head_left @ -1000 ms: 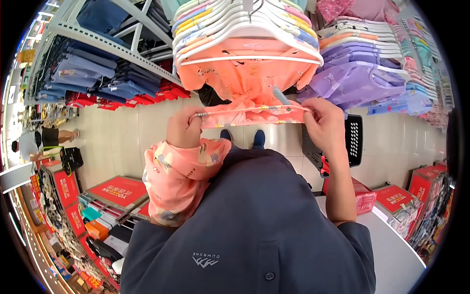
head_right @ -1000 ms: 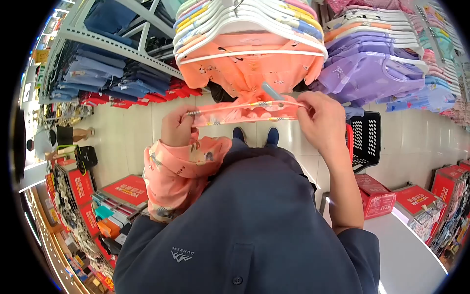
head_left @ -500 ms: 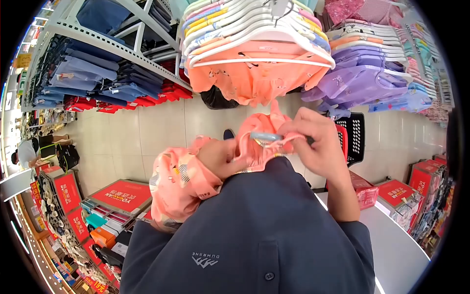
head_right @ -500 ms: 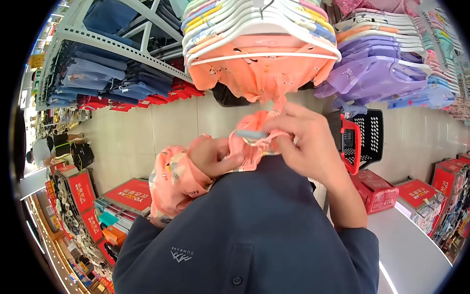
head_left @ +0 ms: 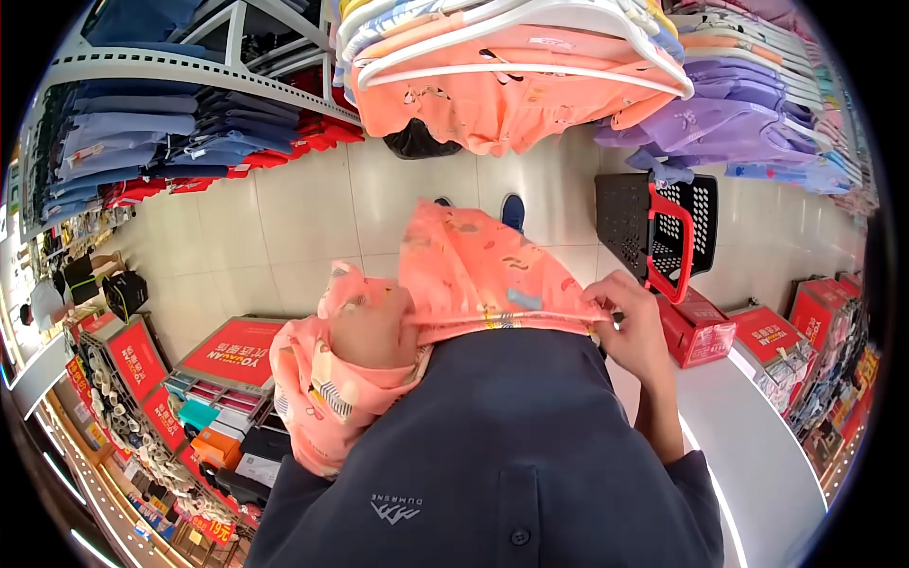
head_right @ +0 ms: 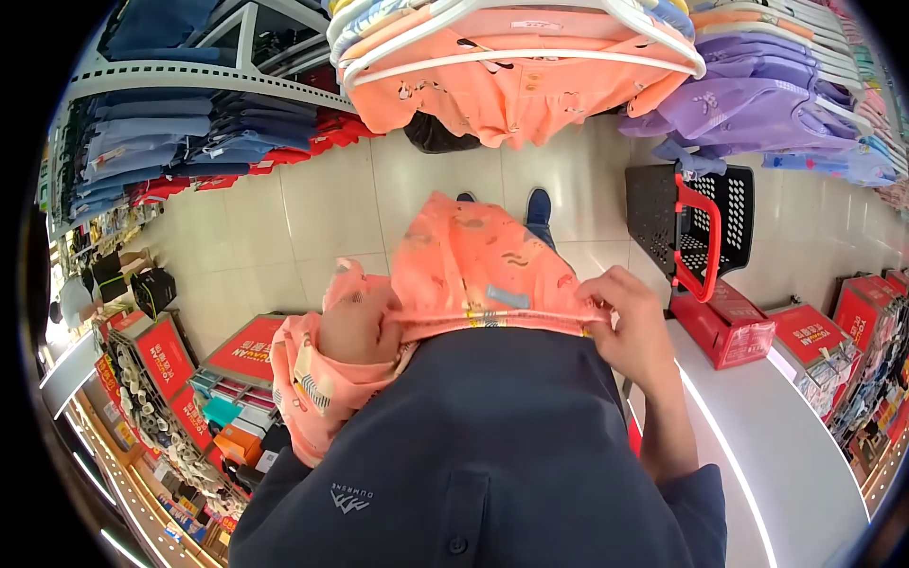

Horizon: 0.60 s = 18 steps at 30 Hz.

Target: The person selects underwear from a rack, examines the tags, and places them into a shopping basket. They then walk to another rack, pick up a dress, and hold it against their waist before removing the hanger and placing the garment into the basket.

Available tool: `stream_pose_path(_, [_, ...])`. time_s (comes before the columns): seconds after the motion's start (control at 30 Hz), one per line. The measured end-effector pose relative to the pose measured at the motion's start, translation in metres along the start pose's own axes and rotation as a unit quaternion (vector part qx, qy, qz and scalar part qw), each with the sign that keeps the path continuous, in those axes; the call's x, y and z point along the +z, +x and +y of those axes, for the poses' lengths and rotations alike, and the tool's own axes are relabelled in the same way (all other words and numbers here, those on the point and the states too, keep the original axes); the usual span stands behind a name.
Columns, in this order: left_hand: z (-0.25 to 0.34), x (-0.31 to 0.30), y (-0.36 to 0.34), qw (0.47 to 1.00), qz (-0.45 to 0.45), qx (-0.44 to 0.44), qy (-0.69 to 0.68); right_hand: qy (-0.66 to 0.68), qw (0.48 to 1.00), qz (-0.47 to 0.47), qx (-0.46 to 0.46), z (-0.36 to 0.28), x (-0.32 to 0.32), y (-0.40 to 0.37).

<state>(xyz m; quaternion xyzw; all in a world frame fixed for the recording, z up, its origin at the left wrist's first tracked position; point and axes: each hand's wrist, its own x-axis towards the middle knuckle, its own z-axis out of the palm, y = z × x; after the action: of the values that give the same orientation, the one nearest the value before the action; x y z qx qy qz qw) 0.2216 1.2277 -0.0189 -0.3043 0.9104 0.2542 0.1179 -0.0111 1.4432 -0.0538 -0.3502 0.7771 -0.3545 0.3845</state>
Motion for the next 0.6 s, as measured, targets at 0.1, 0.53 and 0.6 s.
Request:
stream_pose_path(0.1, [0.002, 0.007, 0.003, 0.996, -0.067, -0.028, -0.059, 0.024, 0.999, 0.007, 0.028, -0.002, 0.008, -0.006])
stream_pose_path(0.53, [-0.025, -0.024, 0.054, 0.985, 0.011, 0.055, -0.164, -0.037, 0.983, 0.135, -0.122, -0.022, -0.026, 0.061])
stream_pose_path(0.6, [-0.018, -0.052, 0.064, 0.979, -0.050, 0.025, -0.195, -0.049, 0.966, 0.178, -0.182, -0.038, -0.038, 0.074])
